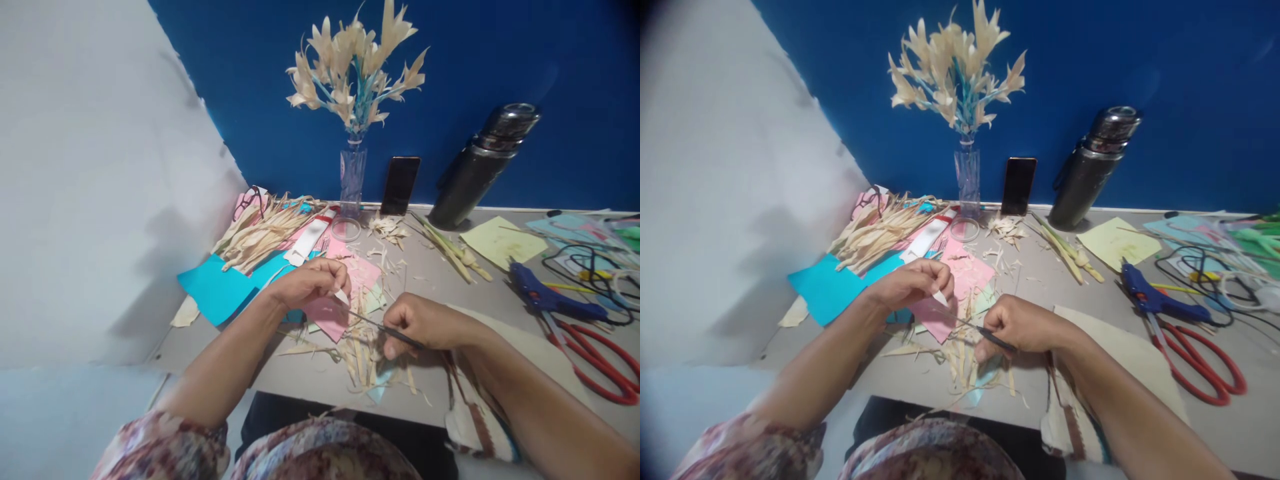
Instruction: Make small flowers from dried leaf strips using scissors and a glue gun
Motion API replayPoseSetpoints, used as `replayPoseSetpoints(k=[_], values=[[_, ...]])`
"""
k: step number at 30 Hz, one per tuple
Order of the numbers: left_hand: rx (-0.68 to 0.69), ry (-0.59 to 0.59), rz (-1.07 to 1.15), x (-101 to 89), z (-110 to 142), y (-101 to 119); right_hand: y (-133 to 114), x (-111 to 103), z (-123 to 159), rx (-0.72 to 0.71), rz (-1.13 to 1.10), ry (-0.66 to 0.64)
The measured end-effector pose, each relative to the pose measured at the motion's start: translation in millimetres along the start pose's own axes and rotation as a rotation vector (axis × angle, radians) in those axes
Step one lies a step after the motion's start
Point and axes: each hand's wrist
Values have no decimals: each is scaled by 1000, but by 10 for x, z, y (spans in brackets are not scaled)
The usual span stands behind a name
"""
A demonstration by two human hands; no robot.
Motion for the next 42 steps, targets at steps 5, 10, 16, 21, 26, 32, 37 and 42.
replayPoseSetpoints(k=[5,10,16,21,26,32,37,42], values=[[131,171,136,4,-27,-18,12,-63,19,-123,-143,57],[272,171,225,32,-30,-9,3,-107,33,-306,-170,221],[301,177,221,16,-34,-42,8,-29,-9,-247,-163,56],[300,158,210,8,-43,-64,51,-23,-26,-243,-182,32],[297,138,204,21,-46,-54,101,-53,-31,-250,-180,21],[285,147,193,18,-46,-57,129,-62,-38,-228,-176,27],[295,133,192,37,-49,-38,104,-59,-28,-226,-172,24],[289,148,198,34,-46,-37,97,-50,-28,-209,-186,25]])
Point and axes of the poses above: each hand's wrist, its own z-axis away from the middle knuckle, its own x-axis out of the palm, y = z × x, and after that the axes turned 11 degrees about -y, right-handed
